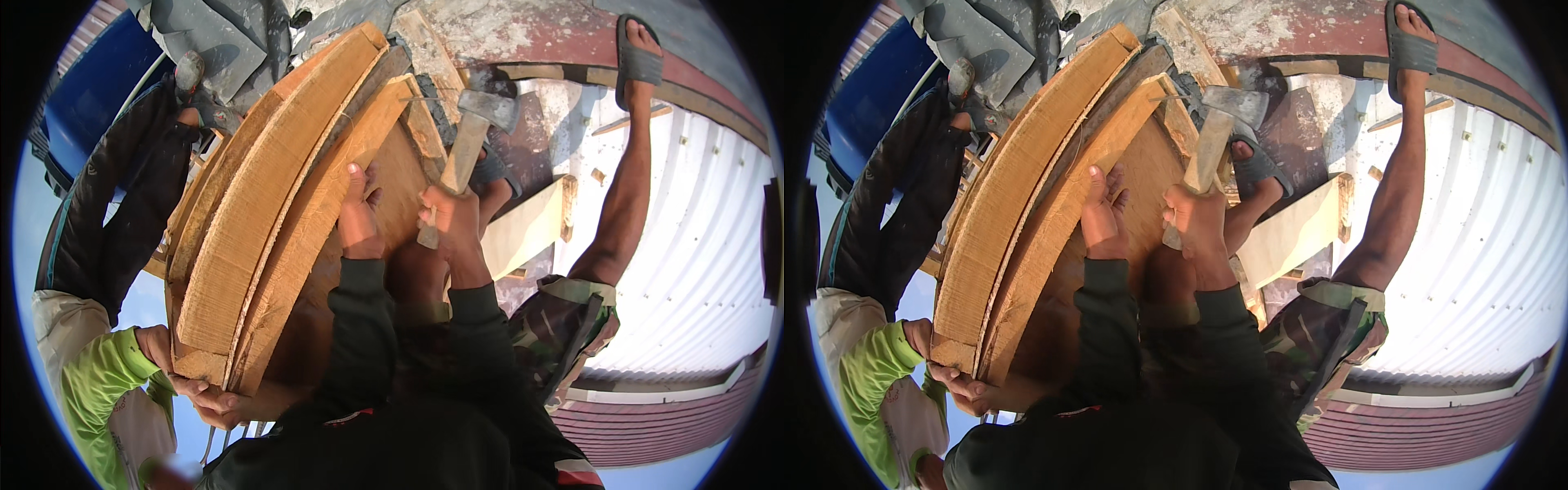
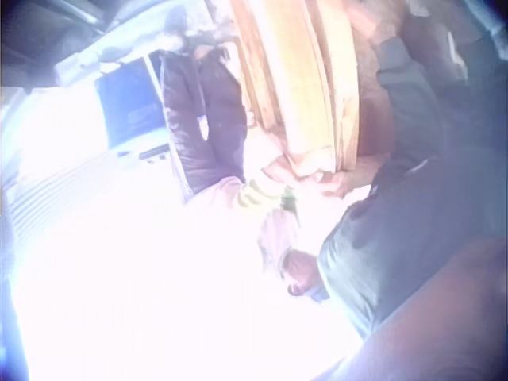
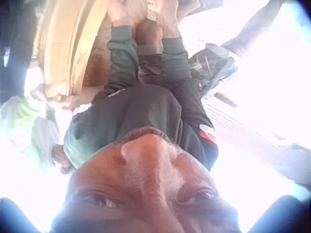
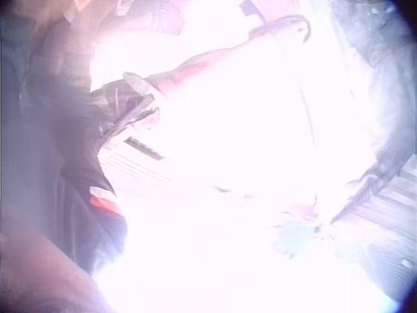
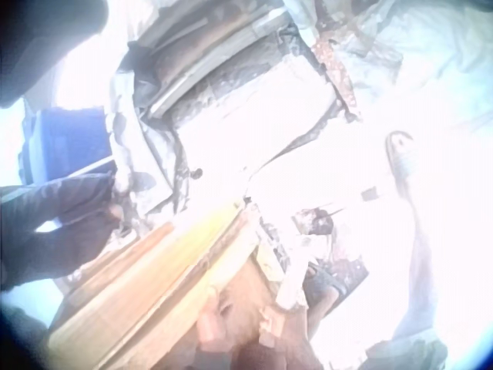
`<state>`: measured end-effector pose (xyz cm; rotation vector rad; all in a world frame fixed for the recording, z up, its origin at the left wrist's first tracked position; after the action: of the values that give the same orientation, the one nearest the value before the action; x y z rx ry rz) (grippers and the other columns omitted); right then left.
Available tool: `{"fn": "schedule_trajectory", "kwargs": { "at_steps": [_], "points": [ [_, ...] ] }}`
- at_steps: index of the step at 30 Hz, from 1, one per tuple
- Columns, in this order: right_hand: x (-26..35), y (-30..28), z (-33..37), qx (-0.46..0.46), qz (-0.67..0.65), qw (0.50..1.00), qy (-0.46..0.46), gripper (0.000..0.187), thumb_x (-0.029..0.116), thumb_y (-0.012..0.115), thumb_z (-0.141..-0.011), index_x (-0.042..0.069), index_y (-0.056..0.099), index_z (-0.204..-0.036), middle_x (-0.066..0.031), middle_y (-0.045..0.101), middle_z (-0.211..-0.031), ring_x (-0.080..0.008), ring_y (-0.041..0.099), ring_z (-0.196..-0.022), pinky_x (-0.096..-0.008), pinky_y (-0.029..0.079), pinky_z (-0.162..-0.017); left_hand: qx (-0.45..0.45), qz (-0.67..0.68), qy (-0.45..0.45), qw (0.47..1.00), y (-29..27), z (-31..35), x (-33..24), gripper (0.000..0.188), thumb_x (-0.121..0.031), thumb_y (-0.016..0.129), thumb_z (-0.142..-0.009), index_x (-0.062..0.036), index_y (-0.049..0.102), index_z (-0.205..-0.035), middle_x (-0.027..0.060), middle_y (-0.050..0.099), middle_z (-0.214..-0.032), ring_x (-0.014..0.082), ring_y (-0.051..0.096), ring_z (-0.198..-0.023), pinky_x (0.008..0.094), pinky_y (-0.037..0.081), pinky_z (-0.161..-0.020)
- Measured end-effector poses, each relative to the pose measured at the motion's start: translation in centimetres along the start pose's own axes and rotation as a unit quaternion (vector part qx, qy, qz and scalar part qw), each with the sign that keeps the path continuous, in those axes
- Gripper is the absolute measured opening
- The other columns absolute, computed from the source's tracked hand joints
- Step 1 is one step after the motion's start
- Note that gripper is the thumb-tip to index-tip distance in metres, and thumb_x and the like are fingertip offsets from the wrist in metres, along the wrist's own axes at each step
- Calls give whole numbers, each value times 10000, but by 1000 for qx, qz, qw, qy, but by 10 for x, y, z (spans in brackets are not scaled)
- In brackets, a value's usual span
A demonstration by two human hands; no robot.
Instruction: The person assembles a wooden formwork on a roof by positioning planks and hammering nails into the frame. A coworker assists by holding pieces and handing materials. The person uses a hammer to secure the wooden components together.
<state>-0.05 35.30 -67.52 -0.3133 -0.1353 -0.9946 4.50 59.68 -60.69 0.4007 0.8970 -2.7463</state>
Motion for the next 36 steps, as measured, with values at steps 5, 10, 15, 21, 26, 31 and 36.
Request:
{"fn": "schedule_trajectory", "kwargs": {
  "at_steps": [5, 10, 15, 21, 26, 31, 36],
  "points": [
    [31, -14, -5, 86, -23, 993, 81, 97, 12, 570, -828, 2, 532, -917, -76, 496, -707, -179, 507, -546, -329, 468, -507, -13, 15, -9, 1000, -9, -1, 6, 699, -542, 558, -995, 4, 475, -1424, 106, 581, -1269, 241, 486, -1258, 397, 340, -1056],
    [19, -16, -25, -27, -80, 996, -21, 87, 49, 585, -858, 51, 524, -920, -65, 500, -706, -168, 506, -573, -308, 462, -561, -23, -5, -8, 1000, -11, -9, 7, 655, -544, 562, -993, -8, 519, -1367, 99, 585, -1244, 235, 494, -1247, 394, 355, -1037],
    [1, 28, 15, 131, 69, 985, 85, 128, 14, 573, -844, 6, 524, -962, -96, 538, -755, -185, 539, -550, -342, 478, -532, -22, 5, -5, 1000, -15, -5, 9, 610, -532, 563, -997, -10, 549, -1312, 82, 594, -1196, 230, 513, -1215, 395, 367, -1018],
    [20, -2, -36, -13, -108, 994, -26, 290, -53, 606, -793, 11, 496, -1053, -134, 563, -869, -201, 611, -618, -351, 524, -580, -27, 23, -3, 999, -10, -7, 7, 529, -510, 576, -999, -39, 583, -1238, 47, 595, -1109, 205, 523, -1161, 382, 383, -986],
    [-42, 15, 19, 149, 77, 960, 223, 508, 19, 668, -778, -5, 506, -1259, -115, 564, -818, -198, 574, -554, -351, 484, -470, -18, 3, -12, 1000, -9, -4, 6, 432, -499, 584, -999, -86, 601, -1123, 8, 575, -1018, 187, 523, -1091, 383, 385, -959],
    [12, -32, -82, 80, -169, 982, -36, 133, 29, 638, -816, -13, 557, -913, -44, 532, -706, -153, 572, -608, -293, 517, -657, -20, 19, -10, 1000, -15, -5, 12, 409, -502, 572, -1004, -102, 615, -1072, 6, 578, -1001, 189, 521, -1105, 380, 381, -958],
    [-34, 6, 10, 119, 103, 972, 177, 162, 52, 651, -814, -11, 606, -957, -86, 568, -756, -178, 551, -587, -334, 494, -557, -8, 12, 9, 1000, -8, -11, 6, 395, -501, 569, -1007, -112, 623, -1052, -9, 577, -963, 185, 529, -1106, 367, 388, -945]
  ]
}}
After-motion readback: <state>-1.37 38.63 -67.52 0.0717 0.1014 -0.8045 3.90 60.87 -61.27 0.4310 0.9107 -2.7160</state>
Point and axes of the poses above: each hand's wrist, its own z-axis away from the middle knuckle, its own y-axis out of the palm, x = y × z, the point moved 10 cm from there along -z, towards the middle knuckle
